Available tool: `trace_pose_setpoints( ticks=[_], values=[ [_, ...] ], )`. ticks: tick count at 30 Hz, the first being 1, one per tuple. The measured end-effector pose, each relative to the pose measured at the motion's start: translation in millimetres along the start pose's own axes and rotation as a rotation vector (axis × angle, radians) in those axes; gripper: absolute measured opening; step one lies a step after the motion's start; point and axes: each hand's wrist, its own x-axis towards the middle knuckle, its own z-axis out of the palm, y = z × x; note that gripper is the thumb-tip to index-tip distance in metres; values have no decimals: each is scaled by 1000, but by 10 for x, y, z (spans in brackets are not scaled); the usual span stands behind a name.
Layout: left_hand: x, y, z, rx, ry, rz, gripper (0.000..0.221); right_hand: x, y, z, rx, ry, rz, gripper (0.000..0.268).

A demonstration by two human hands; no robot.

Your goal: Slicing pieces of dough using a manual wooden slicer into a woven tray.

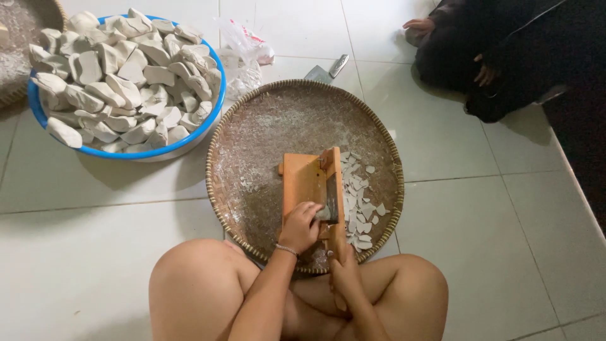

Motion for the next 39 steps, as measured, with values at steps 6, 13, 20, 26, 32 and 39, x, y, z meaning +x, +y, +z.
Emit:
trace_pose_setpoints(
  ticks=[6,13,20,26,32,39],
  values=[
    [6,-36,-4,18,11,31,37,-462,-885,-306,85,-150,11,38],
    [-23,-26,13,-2,-26,-16,37,-305,-602,-421,408,-203,145,19],
    [9,42,-44,1,-77,-44,38,-349,-686,-329,320,-170,106,13],
    [-5,55,-43,21,-100,-63,41,-430,-773,-276,333,-110,130,11],
    [-40,-34,36,37,-76,-63,42,-97,-230,-52,46,-44,-77,58],
    [-15,-48,28,57,-37,-24,41,-123,-310,-129,-106,-44,88,47]
  ],
)
